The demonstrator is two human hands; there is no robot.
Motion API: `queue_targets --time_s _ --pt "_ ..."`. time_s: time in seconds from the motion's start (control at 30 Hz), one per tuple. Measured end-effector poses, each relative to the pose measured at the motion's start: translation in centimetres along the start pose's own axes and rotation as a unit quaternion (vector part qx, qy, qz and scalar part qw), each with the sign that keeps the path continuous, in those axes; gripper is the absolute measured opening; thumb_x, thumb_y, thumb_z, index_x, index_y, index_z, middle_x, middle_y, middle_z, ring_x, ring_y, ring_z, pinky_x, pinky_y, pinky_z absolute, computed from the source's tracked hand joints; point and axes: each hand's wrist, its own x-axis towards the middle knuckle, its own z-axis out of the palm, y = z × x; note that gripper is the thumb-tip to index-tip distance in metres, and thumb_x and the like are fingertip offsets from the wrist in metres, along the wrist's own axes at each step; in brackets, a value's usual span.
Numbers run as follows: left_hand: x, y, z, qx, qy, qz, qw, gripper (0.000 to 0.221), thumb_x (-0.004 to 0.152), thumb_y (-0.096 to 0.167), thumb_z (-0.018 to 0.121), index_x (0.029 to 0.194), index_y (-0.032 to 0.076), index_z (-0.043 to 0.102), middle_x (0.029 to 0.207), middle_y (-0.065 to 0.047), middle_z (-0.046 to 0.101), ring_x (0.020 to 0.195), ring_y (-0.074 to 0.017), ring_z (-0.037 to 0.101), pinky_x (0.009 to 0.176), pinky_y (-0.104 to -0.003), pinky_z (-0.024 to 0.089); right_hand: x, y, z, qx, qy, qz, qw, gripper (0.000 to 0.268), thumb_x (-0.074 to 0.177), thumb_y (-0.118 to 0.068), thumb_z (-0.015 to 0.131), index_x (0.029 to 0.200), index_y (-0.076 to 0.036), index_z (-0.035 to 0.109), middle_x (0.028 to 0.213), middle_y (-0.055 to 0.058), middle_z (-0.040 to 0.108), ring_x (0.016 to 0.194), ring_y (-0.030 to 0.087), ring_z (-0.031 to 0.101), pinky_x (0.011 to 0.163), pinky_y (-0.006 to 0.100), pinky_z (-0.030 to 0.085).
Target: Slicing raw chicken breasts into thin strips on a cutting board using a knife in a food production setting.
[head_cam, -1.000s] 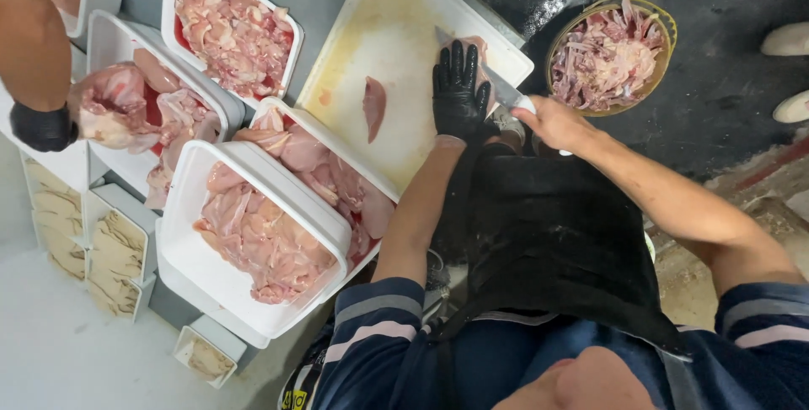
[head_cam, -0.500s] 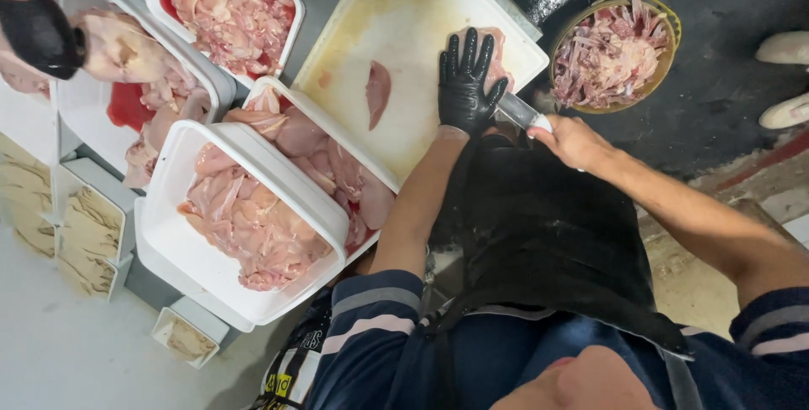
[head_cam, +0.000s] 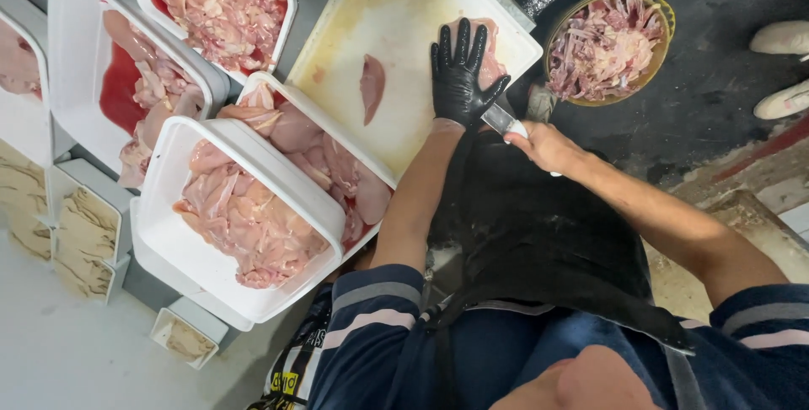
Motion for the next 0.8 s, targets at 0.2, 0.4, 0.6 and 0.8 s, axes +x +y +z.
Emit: queue_targets --time_s 0.2,0.4,0.6,0.8 --pt "-0.7 0.1 0.7 -0.079 0.027 -0.004 0.996 0.103 0.094 0.080 0.065 0.170 0.023 0.024 0.179 -0.010 0.020 0.167 -0.0442 0.023 0.137 -0.061 0.025 -3.0 1.8 2.4 -0.036 0.018 0.018 0.999 0.044 0.108 -0.052 0.051 0.111 -0.011 0.066 0.088 0.013 0.072 0.078 0.037 0.068 0.073 0.048 0.046" --pt "1.0 -0.3 -0.6 -0.028 0.049 0.002 0.998 0.080 0.107 0.058 0.057 0.170 0.022 0.024 0.178 -0.009 0.020 0.167 -0.0383 0.027 0.137 -0.050 0.030 -7.5 2.2 3.7 -0.118 -0.035 -0.012 0.992 0.041 0.105 -0.051 0.052 0.110 -0.011 0.064 0.093 0.022 0.078 0.091 0.048 0.073 0.077 0.053 0.051" --pt "3.6 -5.1 0.2 -0.031 0.123 -0.079 0.989 0.028 0.088 0.020 0.064 0.115 0.015 0.069 0.097 -0.013 0.066 0.081 -0.0345 0.066 0.068 -0.047 0.056 -10.9 2.3 1.9 -0.128 -0.046 -0.021 0.990 0.043 0.105 -0.053 0.049 0.100 -0.012 0.062 0.076 0.019 0.073 0.076 0.044 0.070 0.071 0.048 0.047" --pt "3.6 -10.6 3.2 -0.405 0.118 -0.300 0.855 0.021 0.093 0.029 0.051 0.089 0.019 0.070 0.091 -0.006 0.078 0.087 -0.0295 0.071 0.081 -0.042 0.052 -8.7 0.2 -0.8 -0.055 0.091 0.050 0.993 0.046 0.108 -0.054 0.054 0.105 -0.010 0.068 0.089 0.028 0.075 0.098 0.050 0.073 0.082 0.057 0.057"
